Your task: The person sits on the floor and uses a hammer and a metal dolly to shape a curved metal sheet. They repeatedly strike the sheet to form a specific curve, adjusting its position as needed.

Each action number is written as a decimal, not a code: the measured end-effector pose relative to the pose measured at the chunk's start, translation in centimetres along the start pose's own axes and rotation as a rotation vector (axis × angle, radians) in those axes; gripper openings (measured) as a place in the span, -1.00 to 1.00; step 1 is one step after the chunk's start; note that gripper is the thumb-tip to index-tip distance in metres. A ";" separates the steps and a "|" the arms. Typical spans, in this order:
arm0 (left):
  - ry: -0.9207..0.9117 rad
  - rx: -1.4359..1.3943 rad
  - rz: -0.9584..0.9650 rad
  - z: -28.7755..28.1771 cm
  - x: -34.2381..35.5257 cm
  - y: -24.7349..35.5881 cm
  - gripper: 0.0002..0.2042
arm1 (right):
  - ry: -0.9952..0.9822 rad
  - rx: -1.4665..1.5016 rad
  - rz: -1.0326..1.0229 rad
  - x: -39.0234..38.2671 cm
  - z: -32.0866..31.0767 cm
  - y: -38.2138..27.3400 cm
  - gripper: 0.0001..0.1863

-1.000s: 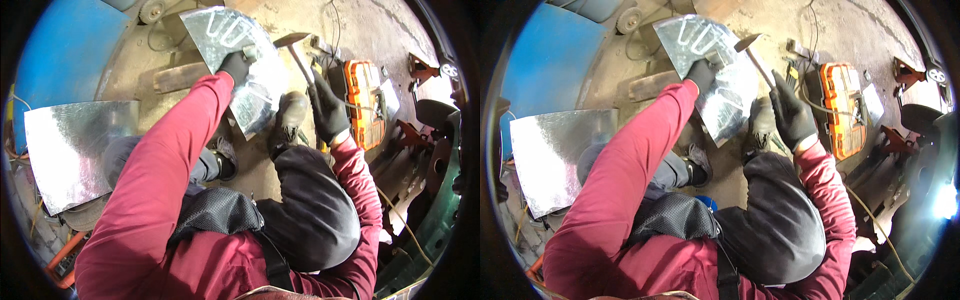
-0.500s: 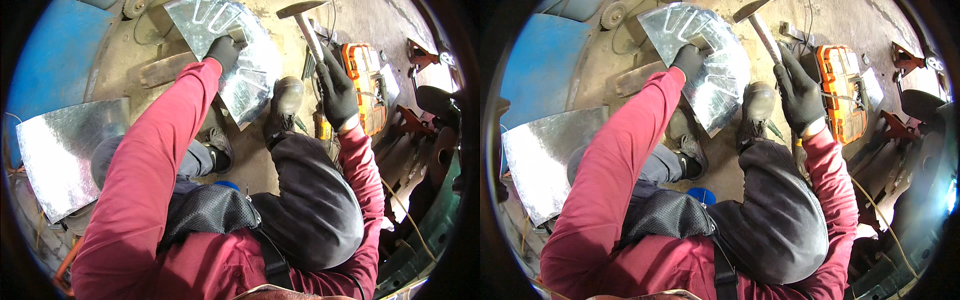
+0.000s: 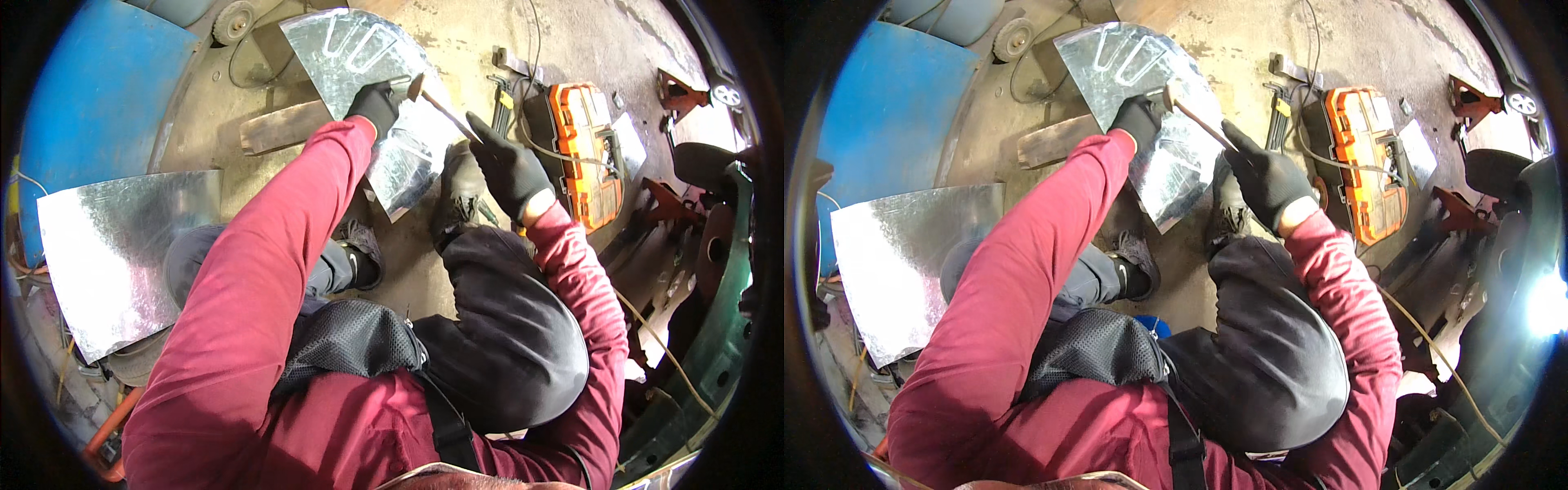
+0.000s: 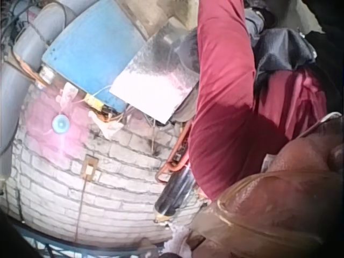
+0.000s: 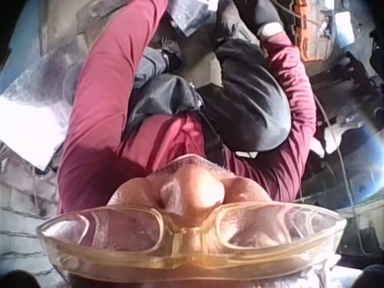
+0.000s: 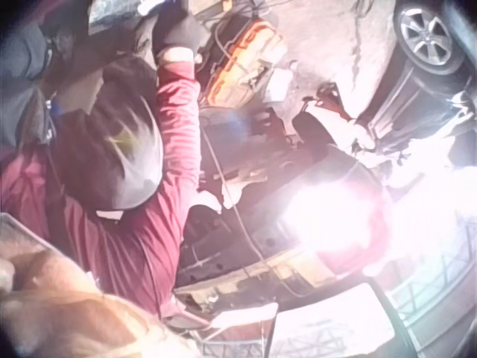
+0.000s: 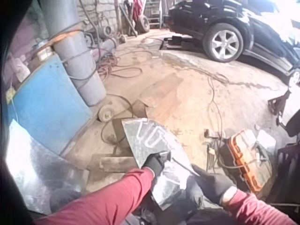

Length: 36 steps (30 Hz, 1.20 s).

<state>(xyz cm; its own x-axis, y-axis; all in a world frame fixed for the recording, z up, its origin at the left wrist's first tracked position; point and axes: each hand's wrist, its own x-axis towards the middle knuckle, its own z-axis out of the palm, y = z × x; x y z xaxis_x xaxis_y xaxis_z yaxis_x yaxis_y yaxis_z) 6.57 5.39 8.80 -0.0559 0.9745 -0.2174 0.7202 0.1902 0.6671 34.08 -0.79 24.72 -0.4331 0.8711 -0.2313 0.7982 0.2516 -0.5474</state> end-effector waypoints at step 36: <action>-0.036 -0.206 0.041 1.0 0.8 0.8 -0.69 | 0.186 0.027 -0.018 1.1 -0.7 0.4 -0.52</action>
<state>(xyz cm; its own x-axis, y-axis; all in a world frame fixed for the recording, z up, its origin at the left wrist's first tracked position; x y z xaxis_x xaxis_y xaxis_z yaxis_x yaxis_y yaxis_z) 7.82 6.19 8.41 -0.0022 0.9778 -0.2094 0.5643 0.1741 0.8070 34.21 0.60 24.80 -0.3603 0.9302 -0.0703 0.7787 0.2585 -0.5717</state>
